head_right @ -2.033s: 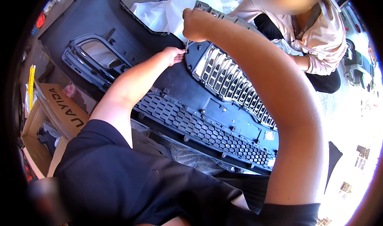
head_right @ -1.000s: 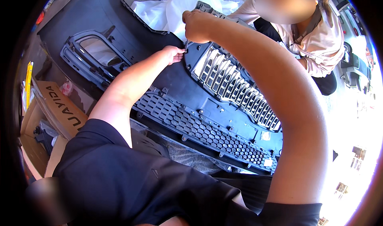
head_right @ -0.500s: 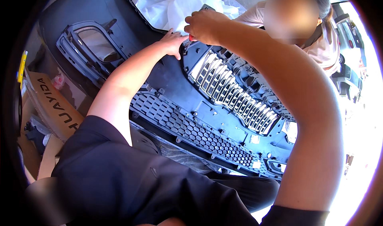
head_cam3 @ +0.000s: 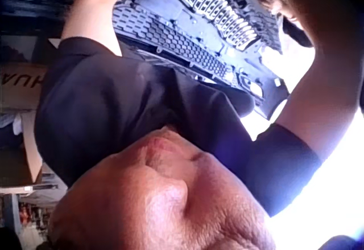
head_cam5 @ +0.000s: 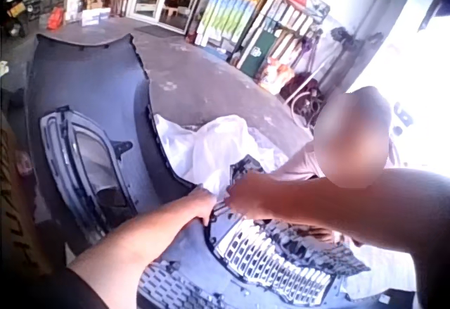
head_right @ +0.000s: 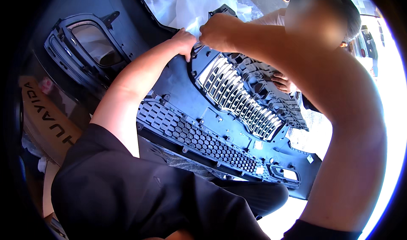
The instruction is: The person uses a screwdriver to detach plastic components and clips from the inner side of a car bumper while another person assists by holding the parts.
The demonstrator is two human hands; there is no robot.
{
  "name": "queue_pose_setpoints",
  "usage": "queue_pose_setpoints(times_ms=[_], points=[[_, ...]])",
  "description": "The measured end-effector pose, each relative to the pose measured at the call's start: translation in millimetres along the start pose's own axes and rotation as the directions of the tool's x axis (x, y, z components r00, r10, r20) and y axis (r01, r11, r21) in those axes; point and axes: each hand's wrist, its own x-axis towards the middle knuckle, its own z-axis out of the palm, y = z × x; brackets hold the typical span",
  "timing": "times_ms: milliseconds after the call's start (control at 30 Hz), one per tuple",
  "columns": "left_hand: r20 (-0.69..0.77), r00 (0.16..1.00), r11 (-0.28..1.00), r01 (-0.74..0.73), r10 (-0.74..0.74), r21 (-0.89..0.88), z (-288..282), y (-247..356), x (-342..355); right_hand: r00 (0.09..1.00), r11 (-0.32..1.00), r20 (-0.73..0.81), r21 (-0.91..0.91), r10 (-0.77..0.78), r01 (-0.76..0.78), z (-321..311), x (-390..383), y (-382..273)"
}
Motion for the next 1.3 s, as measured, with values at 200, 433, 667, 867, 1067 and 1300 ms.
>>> queue_pose_setpoints(times_ms=[200,433,667,867,1067,1300], points=[[-0.112,0.991,0.996,-0.081,0.076,-0.04,-1.9,11.8,5.3,0.956,0.93,0.206,0.26,0.207,-0.258,1.7,-2.1,11.6],[-0.12,0.992,0.997,-0.05,0.043,-0.057,13.2,-13.3,-4.4,0.777,0.535,0.501,0.566,0.381,-0.627,0.0,25.8,19.8],[-0.131,0.988,0.994,-0.092,0.085,-0.05,2.1,5.7,10.7,0.984,0.984,0.039,0.037,-0.176,0.175,20.8,-8.1,32.2],[-0.134,0.99,0.996,-0.059,0.05,-0.067,5.1,0.9,7.3,0.569,0.336,0.729,0.464,0.38,-0.819,-12.8,44.5,24.4],[-0.104,0.992,0.995,-0.076,0.069,-0.063,5.0,3.0,7.4,0.919,0.933,0.339,0.22,0.202,-0.286,-7.9,23.8,13.0],[-0.104,0.992,0.995,-0.075,0.068,-0.059,1.0,12.4,10.0,0.992,0.991,0.035,0.06,-0.118,0.116,12.1,2.5,24.7]])
